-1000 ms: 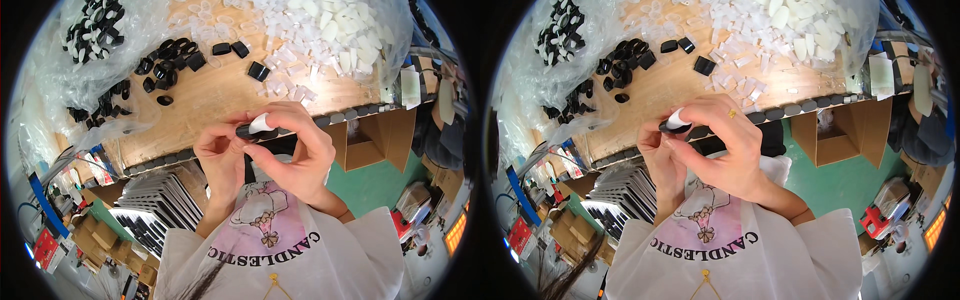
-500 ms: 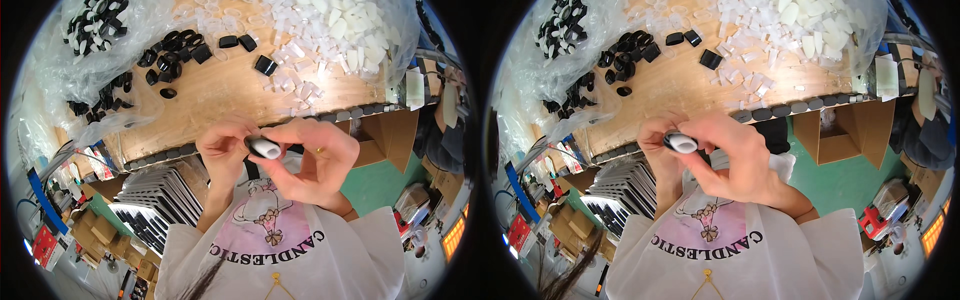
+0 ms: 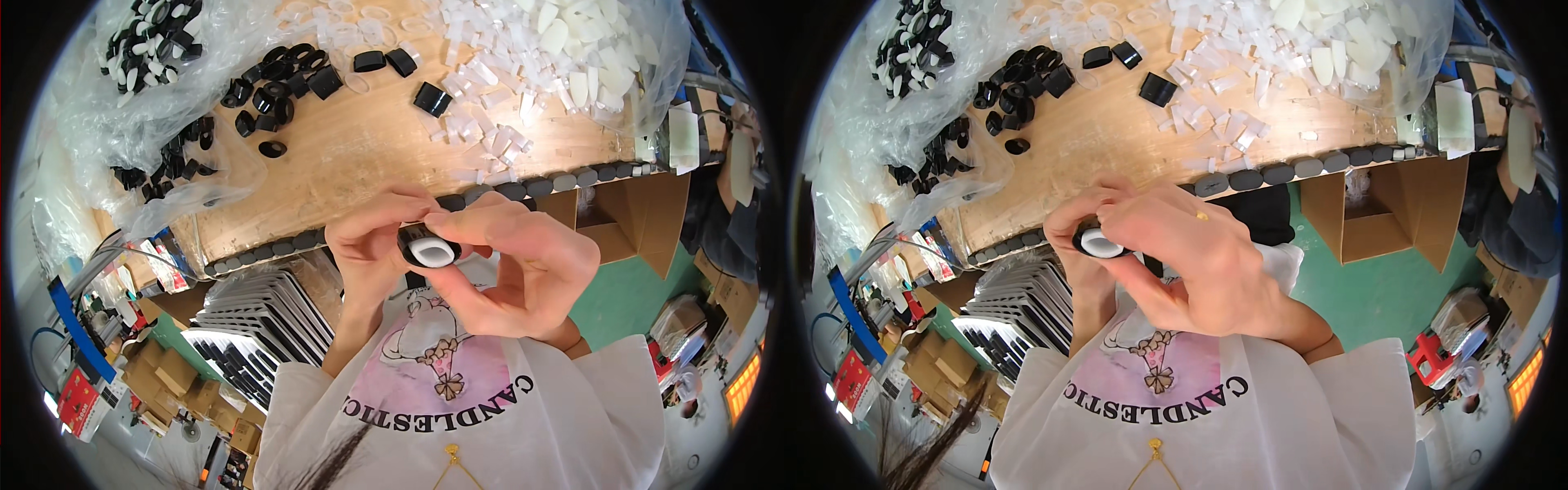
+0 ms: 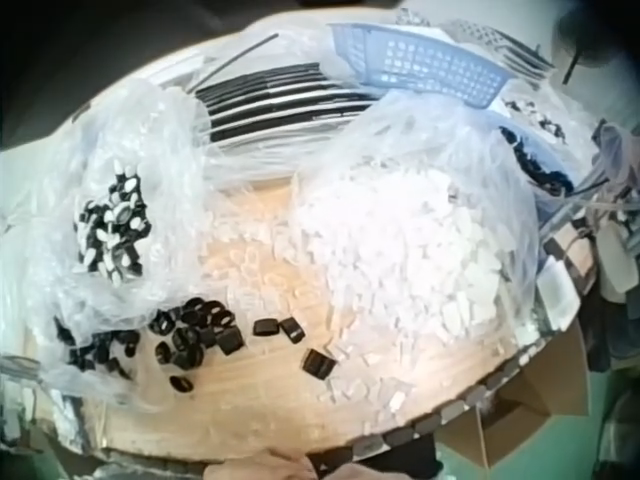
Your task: Assembling white plastic components into black circular rings at a production workbench.
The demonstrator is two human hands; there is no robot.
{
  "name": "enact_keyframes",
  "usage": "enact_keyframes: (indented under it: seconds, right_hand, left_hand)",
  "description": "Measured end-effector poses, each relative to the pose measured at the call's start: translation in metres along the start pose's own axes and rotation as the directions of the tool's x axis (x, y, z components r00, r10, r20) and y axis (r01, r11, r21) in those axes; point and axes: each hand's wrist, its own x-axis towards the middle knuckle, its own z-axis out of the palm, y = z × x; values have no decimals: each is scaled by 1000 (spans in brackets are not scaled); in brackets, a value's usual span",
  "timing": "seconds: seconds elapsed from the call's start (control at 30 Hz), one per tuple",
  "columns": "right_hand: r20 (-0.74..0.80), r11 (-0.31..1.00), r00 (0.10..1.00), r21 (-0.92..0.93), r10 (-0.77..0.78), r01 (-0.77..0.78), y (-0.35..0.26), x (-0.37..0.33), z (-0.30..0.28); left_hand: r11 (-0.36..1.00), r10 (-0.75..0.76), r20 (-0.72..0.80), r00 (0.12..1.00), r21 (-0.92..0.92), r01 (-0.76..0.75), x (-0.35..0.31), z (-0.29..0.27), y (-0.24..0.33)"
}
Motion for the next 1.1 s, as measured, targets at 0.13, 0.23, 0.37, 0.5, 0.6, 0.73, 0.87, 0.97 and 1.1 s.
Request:
enact_keyframes:
  seconds: [0.13,0.23,0.37,0.5,0.6,0.73,0.87,0.97,1.1]
  right_hand:
    - [44,999,999,44,11,-13,4,1,-7]
    - [37,996,999,87,-17,14,2,0,-8]
    - [132,999,990,12,-45,44,0,3,-14]
    - [156,994,981,1,-112,113,2,4,-18]
    - [278,1000,961,-2,-16,18,4,3,-25]
    - [16,993,993,-17,-120,120,7,3,-8]
    - [62,969,967,18,-249,248,10,3,-19]
    - [222,959,934,31,-282,282,11,5,-27]
    - [183,966,948,31,-258,257,5,5,-25]
  left_hand:
    - [995,-89,24,996,-42,90,11,9,14]
    - [952,44,166,985,292,-91,13,-8,11]
    - [901,72,180,981,411,-141,17,-6,15]
    - [898,48,152,987,427,-110,14,0,15]
    - [892,43,133,990,441,-98,13,2,16]
    - [870,44,152,987,480,-112,11,-4,13]
    - [862,53,143,988,493,-118,9,-4,13]
    - [850,55,143,988,512,-121,7,1,14]
    - [871,9,107,994,488,-60,5,9,13]
